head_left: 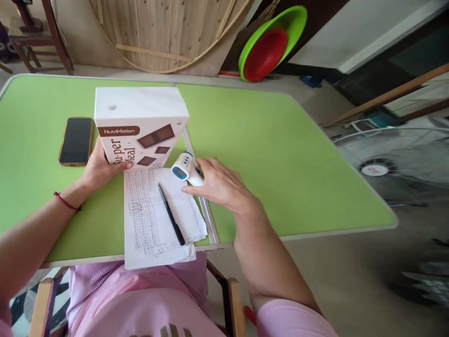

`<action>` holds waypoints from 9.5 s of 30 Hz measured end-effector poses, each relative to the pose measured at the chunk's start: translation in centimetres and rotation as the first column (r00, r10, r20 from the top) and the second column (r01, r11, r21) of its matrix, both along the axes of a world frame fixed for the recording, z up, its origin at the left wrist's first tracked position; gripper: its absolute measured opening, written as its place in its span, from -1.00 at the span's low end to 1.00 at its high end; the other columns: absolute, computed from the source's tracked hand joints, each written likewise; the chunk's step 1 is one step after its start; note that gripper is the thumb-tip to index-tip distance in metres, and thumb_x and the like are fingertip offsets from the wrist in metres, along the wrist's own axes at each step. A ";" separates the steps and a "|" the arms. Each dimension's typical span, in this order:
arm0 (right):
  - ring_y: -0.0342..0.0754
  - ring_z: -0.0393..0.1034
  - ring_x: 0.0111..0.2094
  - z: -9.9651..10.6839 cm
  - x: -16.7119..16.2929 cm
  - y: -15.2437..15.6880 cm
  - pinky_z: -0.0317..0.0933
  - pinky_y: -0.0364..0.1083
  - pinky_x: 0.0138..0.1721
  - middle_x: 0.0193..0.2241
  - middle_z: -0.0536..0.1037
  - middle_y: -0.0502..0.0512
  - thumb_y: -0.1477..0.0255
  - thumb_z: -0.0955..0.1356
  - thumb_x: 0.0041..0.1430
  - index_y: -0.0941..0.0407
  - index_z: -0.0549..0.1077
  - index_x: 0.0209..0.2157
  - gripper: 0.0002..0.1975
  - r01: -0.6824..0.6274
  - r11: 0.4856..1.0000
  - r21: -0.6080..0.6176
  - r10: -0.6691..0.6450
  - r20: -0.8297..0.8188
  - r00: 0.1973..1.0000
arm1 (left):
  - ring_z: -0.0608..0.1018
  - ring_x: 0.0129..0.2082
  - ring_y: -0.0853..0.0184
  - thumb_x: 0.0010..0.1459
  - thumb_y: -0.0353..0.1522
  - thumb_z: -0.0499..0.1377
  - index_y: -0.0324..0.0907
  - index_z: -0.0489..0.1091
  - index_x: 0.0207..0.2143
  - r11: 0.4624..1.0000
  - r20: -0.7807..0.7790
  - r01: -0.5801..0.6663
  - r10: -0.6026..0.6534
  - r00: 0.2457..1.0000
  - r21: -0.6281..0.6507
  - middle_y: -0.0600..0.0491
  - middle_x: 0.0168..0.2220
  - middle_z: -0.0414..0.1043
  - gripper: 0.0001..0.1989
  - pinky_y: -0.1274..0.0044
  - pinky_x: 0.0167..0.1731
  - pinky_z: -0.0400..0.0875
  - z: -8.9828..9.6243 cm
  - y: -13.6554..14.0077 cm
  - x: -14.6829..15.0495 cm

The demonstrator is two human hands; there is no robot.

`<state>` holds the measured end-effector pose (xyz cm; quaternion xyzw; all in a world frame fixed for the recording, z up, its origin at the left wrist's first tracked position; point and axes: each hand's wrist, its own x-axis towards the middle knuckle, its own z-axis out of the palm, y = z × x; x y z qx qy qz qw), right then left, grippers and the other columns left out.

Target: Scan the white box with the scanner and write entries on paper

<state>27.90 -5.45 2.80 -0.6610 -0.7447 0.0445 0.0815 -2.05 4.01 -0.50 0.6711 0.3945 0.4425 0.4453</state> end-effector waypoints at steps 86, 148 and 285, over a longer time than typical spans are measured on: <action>0.03 0.39 -0.37 0.6 -1.1 -2.1 0.21 -0.02 -0.36 -0.38 0.53 0.16 0.17 0.43 -0.06 0.17 0.50 -0.33 -0.65 0.227 0.970 -0.091 -0.244 -0.395 0.886 | 0.44 0.13 -0.01 0.04 -0.07 0.39 -0.27 0.32 0.05 0.997 -0.100 0.050 -0.044 0.994 0.063 -0.20 0.16 0.33 -0.34 0.22 0.07 0.43 1.4 -1.1 -1.1; -0.20 0.27 -0.58 -2.8 -7.2 -3.5 0.20 -0.15 -0.52 -0.58 0.44 -0.07 0.38 0.33 0.23 0.07 0.39 -0.39 -0.89 0.003 0.986 0.165 0.111 -0.679 0.726 | 0.53 -0.33 -0.05 -0.02 0.15 0.25 -0.23 0.18 -0.45 0.998 -0.935 0.062 -0.013 0.355 0.009 0.08 -0.56 -0.01 -0.37 0.11 -0.18 0.40 3.0 -4.2 -0.3; -0.23 0.27 -0.64 -4.2 -6.9 -2.6 0.18 -0.22 -0.59 -0.64 0.39 -0.11 0.42 0.35 0.18 0.12 0.34 -0.47 -0.84 -0.037 0.928 0.371 0.275 -0.612 0.741 | 0.54 -0.32 -0.02 0.09 0.21 0.01 -0.18 0.39 -0.29 0.993 -0.994 0.114 -0.046 0.098 -0.034 -0.07 -0.46 0.36 -0.37 0.35 -0.34 0.36 3.8 -3.9 -0.1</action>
